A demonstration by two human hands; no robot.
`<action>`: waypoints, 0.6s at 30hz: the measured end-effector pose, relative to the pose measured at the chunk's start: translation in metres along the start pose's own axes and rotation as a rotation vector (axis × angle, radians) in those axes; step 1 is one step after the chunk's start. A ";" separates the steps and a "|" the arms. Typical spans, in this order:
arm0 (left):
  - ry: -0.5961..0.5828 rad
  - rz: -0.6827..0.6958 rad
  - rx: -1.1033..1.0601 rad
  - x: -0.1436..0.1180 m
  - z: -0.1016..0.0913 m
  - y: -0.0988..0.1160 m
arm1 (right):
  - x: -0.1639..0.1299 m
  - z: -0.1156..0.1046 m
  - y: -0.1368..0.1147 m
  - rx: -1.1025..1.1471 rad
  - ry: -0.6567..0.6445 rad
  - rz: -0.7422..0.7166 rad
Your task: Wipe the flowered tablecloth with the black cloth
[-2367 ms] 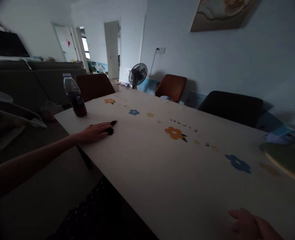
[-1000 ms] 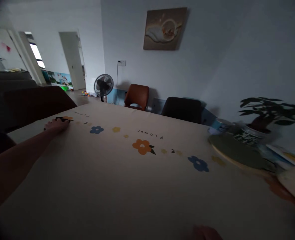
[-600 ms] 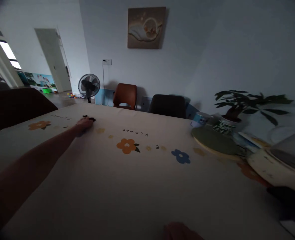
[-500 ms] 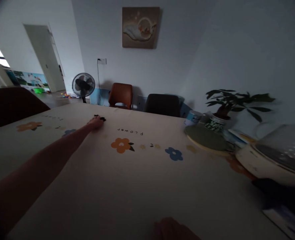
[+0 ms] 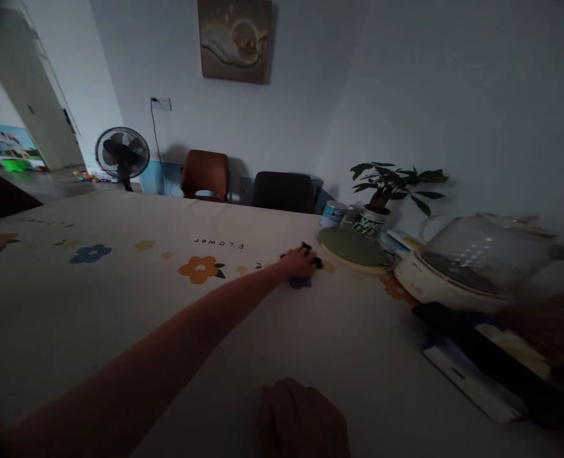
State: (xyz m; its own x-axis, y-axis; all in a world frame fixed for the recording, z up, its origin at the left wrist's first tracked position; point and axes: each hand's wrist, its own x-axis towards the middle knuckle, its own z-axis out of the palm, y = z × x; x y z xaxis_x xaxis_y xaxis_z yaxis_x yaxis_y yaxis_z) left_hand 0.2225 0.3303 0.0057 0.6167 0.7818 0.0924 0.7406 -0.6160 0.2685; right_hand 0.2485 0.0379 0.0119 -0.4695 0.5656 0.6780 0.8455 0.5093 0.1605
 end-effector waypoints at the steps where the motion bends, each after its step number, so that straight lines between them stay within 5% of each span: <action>1: -0.003 0.047 -0.005 -0.001 0.006 0.018 | 0.001 -0.002 0.001 0.001 0.010 0.012; 5: 0.014 0.134 -0.023 -0.018 0.017 0.051 | 0.002 -0.006 0.007 0.000 0.020 0.075; 9: 0.050 0.042 -0.027 -0.042 0.008 0.033 | -0.003 0.000 0.014 -0.056 0.013 0.093; 13: 0.078 -0.148 0.002 -0.078 -0.015 -0.027 | -0.007 0.004 0.021 -0.045 0.005 0.112; 18: 0.079 -0.440 0.068 -0.158 -0.061 -0.145 | -0.010 0.007 0.023 -0.003 -0.045 0.193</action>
State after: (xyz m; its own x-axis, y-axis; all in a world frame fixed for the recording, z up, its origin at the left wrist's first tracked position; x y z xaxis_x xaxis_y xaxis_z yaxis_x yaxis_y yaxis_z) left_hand 0.0010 0.3018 0.0107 0.2186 0.9742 0.0567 0.9454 -0.2259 0.2348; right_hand 0.2709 0.0481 0.0041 -0.3092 0.6813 0.6635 0.9216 0.3867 0.0324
